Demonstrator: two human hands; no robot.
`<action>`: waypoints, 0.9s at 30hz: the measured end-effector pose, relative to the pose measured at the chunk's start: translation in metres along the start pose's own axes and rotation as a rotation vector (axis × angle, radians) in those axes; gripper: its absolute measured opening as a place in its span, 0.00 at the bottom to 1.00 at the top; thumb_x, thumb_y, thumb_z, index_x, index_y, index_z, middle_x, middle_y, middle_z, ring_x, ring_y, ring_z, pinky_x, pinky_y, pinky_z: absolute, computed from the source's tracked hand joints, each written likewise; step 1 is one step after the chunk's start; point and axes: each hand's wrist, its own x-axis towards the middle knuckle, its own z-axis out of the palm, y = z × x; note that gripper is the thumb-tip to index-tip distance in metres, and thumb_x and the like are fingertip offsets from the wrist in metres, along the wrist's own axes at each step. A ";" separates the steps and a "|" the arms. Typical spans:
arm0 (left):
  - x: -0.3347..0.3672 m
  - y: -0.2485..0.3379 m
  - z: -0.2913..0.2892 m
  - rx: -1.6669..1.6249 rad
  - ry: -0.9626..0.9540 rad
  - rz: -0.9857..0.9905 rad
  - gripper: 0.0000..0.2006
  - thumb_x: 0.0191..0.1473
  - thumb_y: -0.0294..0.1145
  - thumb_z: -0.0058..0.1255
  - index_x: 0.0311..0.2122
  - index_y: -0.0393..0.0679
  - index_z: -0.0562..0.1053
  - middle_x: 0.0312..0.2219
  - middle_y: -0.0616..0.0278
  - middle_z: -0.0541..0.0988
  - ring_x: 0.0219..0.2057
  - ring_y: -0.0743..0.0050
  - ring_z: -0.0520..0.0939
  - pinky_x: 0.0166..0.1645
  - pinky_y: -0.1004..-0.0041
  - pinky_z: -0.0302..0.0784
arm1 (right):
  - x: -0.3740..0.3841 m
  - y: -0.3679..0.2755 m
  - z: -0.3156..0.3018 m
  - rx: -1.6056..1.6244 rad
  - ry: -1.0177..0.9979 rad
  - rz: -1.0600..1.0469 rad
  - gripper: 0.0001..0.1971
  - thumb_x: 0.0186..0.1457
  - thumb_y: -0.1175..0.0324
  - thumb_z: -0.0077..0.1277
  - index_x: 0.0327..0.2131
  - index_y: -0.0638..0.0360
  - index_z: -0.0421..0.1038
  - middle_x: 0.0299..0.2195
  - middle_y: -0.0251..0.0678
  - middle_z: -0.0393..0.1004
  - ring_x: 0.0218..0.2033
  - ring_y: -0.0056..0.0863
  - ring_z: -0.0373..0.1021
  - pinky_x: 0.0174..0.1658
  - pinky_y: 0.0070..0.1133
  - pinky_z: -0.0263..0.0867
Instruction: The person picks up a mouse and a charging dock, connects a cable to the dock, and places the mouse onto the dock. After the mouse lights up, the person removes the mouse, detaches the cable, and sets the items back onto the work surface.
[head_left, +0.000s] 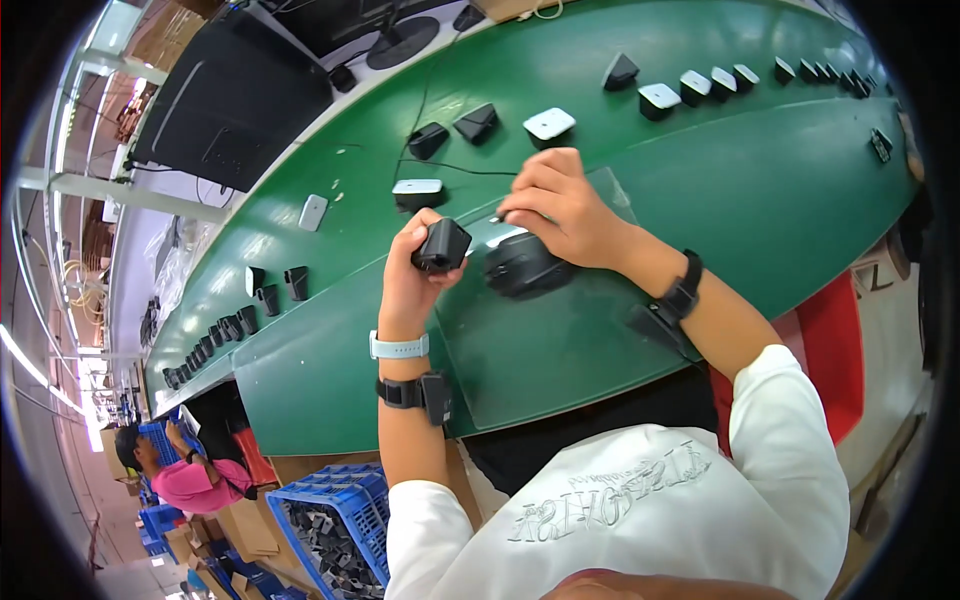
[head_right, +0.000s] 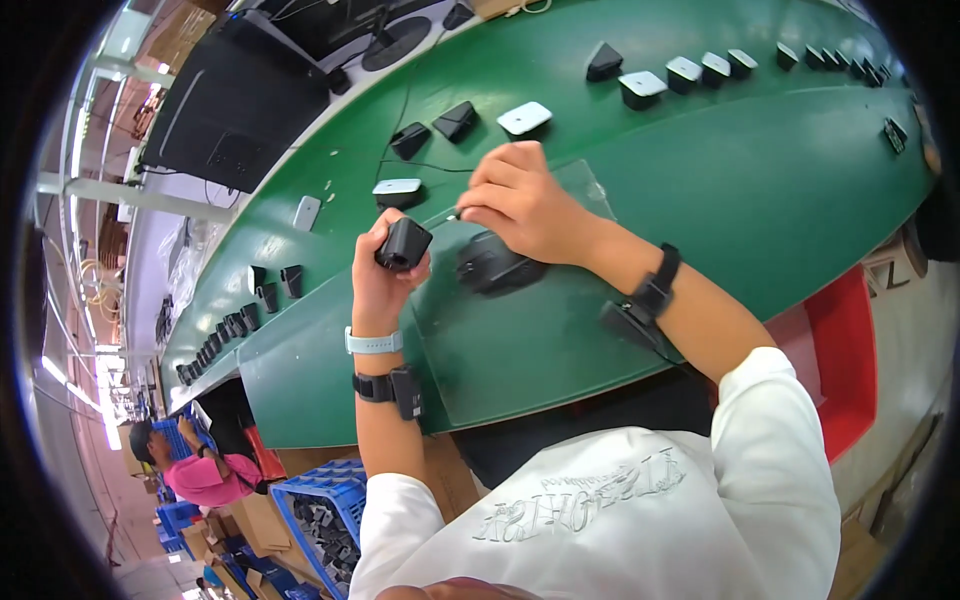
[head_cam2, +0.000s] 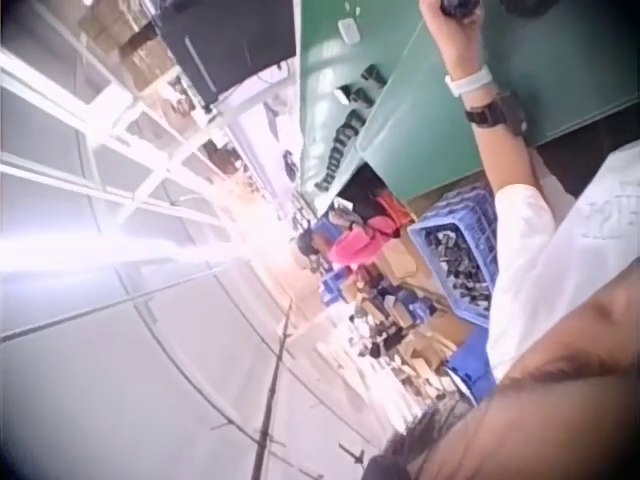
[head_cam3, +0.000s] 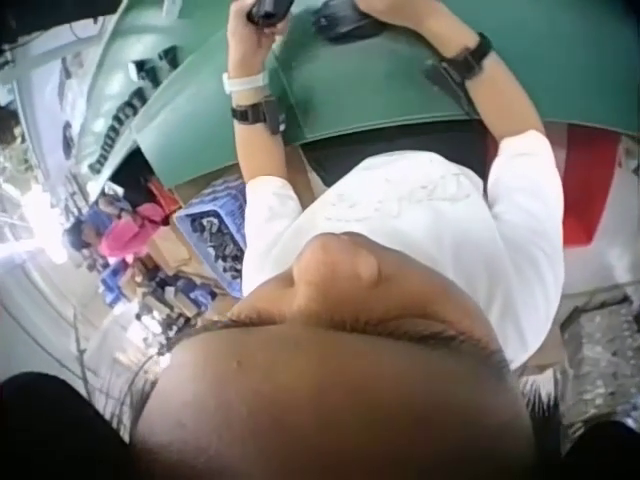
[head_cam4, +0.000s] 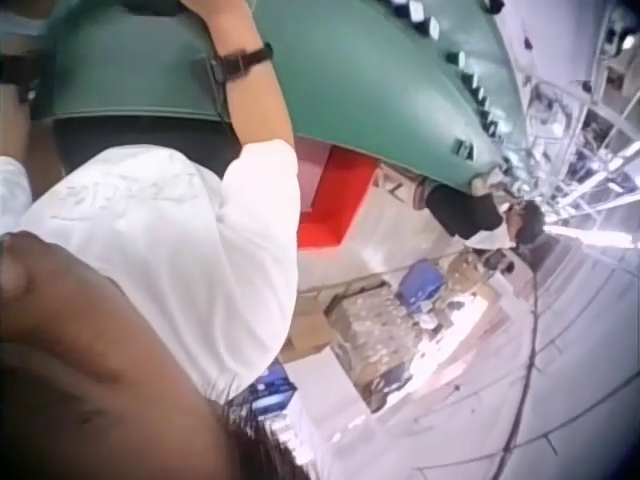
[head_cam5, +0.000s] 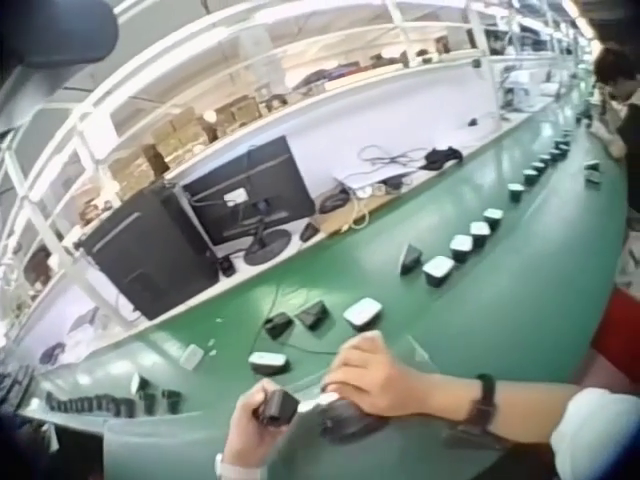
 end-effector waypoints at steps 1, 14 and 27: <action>0.007 -0.006 0.008 0.061 -0.010 0.002 0.16 0.62 0.48 0.46 0.36 0.44 0.67 0.23 0.57 0.74 0.18 0.75 0.71 0.20 0.79 0.56 | -0.002 0.001 -0.002 -0.020 0.036 -0.054 0.05 0.56 0.67 0.64 0.35 0.53 0.79 0.35 0.30 0.74 0.46 0.34 0.68 0.56 0.32 0.57; 0.018 -0.030 0.022 0.240 0.009 0.028 0.15 0.60 0.47 0.45 0.34 0.44 0.66 0.23 0.66 0.72 0.18 0.82 0.70 0.21 0.81 0.59 | -0.012 0.004 -0.005 -0.058 -0.023 -0.101 0.07 0.57 0.65 0.63 0.36 0.54 0.78 0.36 0.27 0.75 0.46 0.32 0.68 0.56 0.36 0.55; 0.018 -0.040 0.025 -0.151 -0.036 0.189 0.18 0.70 0.45 0.38 0.50 0.41 0.69 0.35 0.57 0.75 0.32 0.74 0.71 0.38 0.74 0.68 | -0.005 0.009 -0.013 -0.078 0.193 0.027 0.28 0.53 0.59 0.65 0.55 0.57 0.69 0.52 0.44 0.72 0.52 0.47 0.67 0.63 0.37 0.54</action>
